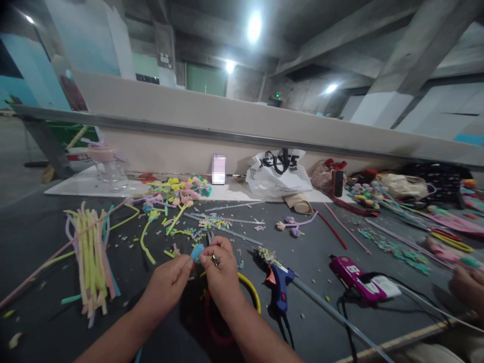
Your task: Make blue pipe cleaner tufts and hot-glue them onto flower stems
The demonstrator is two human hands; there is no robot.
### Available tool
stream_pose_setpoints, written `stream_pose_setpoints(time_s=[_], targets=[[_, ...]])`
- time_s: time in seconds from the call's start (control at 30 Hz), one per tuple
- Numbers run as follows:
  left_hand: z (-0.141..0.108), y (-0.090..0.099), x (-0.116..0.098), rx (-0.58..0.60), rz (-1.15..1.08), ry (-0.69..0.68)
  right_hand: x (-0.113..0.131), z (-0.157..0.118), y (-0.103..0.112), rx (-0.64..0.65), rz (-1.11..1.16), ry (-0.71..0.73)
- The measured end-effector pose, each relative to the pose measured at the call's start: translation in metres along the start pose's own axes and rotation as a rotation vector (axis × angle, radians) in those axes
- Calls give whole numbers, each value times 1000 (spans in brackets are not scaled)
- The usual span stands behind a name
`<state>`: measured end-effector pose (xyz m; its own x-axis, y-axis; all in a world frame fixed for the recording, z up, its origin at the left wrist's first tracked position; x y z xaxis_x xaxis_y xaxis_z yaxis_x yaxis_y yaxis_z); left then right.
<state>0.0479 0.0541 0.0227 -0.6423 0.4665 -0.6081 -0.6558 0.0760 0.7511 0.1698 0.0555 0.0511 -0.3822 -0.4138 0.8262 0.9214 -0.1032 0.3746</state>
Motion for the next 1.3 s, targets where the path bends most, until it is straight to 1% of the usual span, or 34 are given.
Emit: stream_pose_setpoints(time_s=[0.1,0.27,0.43,0.6,0.7,0.83,0.97,1.17,1.3], targets=[[0,1,-1,13,-15,-4,-2,2,2,10,-5,-4],[0,4,1,21,-34,13,7,2,14,-63,-61,57],[1,1,4,25,15,26,10,-2,6,-17,-191,101],[1,-4,8,48,90,54,8,-6,4,-16,-291,87],[1,-7,7,59,147,31,5,-6,6,-27,-282,42],[-2,-9,1,65,233,-16,0,-2,3,17,-283,-3],[-3,-13,0,105,292,-11,-2,0,3,32,-221,11],[-4,-13,-1,112,332,1,-1,-1,1,40,-133,32],[-3,-14,-1,131,334,6,-5,1,-2,66,-69,9]])
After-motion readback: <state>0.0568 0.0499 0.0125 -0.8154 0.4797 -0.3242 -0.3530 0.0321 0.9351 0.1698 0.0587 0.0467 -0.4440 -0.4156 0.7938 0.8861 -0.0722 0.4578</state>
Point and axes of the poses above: each hand's wrist, its own z-axis towards the middle knuckle, its own y-axis out of the back of the hand, x = y × z, the point moved 10 cm from there along z, towards the middle knuckle, and after that the axes turned 9 degrees about x, right-handed, at the moved point
